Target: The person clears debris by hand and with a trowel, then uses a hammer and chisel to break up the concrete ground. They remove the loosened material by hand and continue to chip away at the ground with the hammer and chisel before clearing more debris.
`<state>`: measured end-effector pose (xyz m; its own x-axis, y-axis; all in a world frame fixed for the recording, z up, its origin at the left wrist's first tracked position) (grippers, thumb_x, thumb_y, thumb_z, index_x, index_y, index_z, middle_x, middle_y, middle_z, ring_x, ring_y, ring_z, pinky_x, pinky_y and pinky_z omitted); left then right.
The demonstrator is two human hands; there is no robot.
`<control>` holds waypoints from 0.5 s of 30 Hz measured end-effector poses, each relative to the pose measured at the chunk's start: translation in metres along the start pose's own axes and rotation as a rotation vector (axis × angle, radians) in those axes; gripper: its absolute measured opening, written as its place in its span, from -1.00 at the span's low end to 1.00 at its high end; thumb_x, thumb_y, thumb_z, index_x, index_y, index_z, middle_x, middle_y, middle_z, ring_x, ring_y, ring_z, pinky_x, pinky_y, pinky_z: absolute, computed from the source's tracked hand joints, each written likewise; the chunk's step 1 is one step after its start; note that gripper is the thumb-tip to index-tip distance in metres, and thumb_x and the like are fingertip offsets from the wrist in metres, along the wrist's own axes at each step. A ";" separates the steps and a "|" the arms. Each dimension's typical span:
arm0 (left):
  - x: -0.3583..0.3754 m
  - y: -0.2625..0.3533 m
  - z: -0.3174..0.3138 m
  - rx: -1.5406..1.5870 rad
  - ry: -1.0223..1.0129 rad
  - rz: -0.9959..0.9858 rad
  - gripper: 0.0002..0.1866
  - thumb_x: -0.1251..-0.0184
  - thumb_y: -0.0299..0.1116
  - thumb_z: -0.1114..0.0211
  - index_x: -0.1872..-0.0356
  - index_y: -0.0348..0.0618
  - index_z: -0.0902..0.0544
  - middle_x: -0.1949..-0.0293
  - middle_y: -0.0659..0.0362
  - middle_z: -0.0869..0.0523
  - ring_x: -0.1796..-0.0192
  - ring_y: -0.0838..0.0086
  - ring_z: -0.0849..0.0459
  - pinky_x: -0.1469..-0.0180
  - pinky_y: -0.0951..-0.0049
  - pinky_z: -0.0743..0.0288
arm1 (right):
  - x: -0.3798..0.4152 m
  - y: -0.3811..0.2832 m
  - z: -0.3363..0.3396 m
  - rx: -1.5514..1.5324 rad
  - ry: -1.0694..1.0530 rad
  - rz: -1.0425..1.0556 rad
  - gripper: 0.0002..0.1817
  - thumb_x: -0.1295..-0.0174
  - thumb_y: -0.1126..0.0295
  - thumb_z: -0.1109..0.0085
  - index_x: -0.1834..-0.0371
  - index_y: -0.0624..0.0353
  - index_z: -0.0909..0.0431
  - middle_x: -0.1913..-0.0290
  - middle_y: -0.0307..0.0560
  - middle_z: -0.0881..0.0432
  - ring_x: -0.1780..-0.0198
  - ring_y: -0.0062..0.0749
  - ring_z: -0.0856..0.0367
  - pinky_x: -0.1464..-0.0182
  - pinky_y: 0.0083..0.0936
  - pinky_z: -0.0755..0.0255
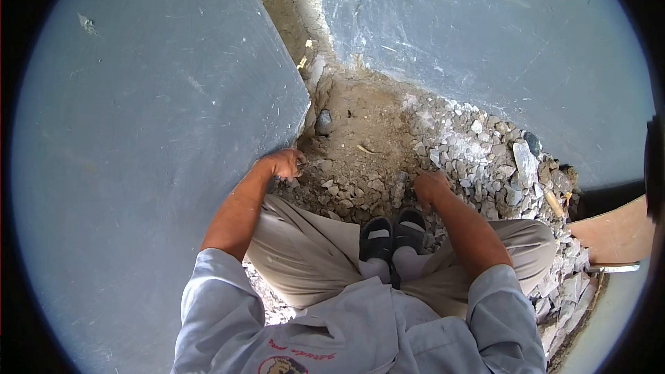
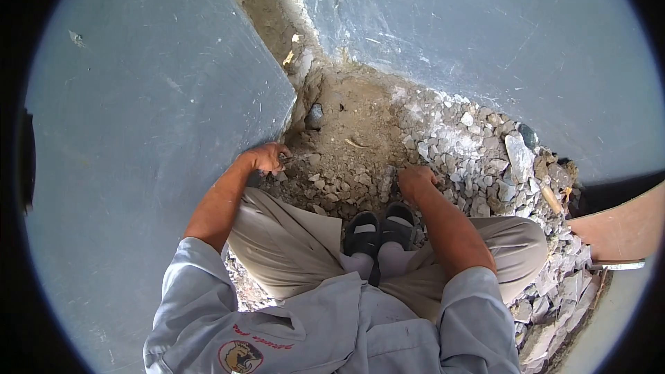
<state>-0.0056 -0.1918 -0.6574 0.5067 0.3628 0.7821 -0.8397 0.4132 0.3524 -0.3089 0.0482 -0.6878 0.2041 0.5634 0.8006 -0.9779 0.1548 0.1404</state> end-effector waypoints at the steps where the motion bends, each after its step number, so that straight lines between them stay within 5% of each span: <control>1: -0.001 -0.001 0.000 -0.010 0.009 -0.012 -0.42 -0.23 -0.38 -0.35 -0.32 -0.17 -0.50 0.41 0.04 -0.80 0.50 0.33 -0.71 0.46 0.28 -0.58 | 0.001 0.000 0.001 0.000 -0.008 -0.002 -0.54 0.19 0.24 -0.66 0.15 0.10 -0.81 0.21 -0.08 -0.81 0.16 -0.14 -0.81 0.22 -0.08 -0.71; 15: -0.002 0.000 0.001 -0.083 0.046 -0.032 -0.44 -0.22 -0.33 -0.44 -0.27 -0.17 -0.56 0.44 0.06 -0.79 0.39 0.35 -0.75 0.38 0.30 -0.62 | -0.006 0.003 -0.003 -0.025 0.032 -0.026 -0.56 0.18 0.27 -0.61 0.14 0.10 -0.80 0.19 -0.10 -0.81 0.17 -0.13 -0.81 0.23 -0.04 -0.70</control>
<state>-0.0071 -0.1935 -0.6581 0.5433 0.3858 0.7457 -0.8048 0.4922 0.3317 -0.3126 0.0475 -0.6943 0.2313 0.5843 0.7779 -0.9709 0.1896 0.1462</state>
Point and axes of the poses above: each hand's wrist, its own x-axis away from the middle knuckle, its own z-axis out of the back of the hand, y = z × x, the point moved 7 cm from there along -x, towards the middle knuckle
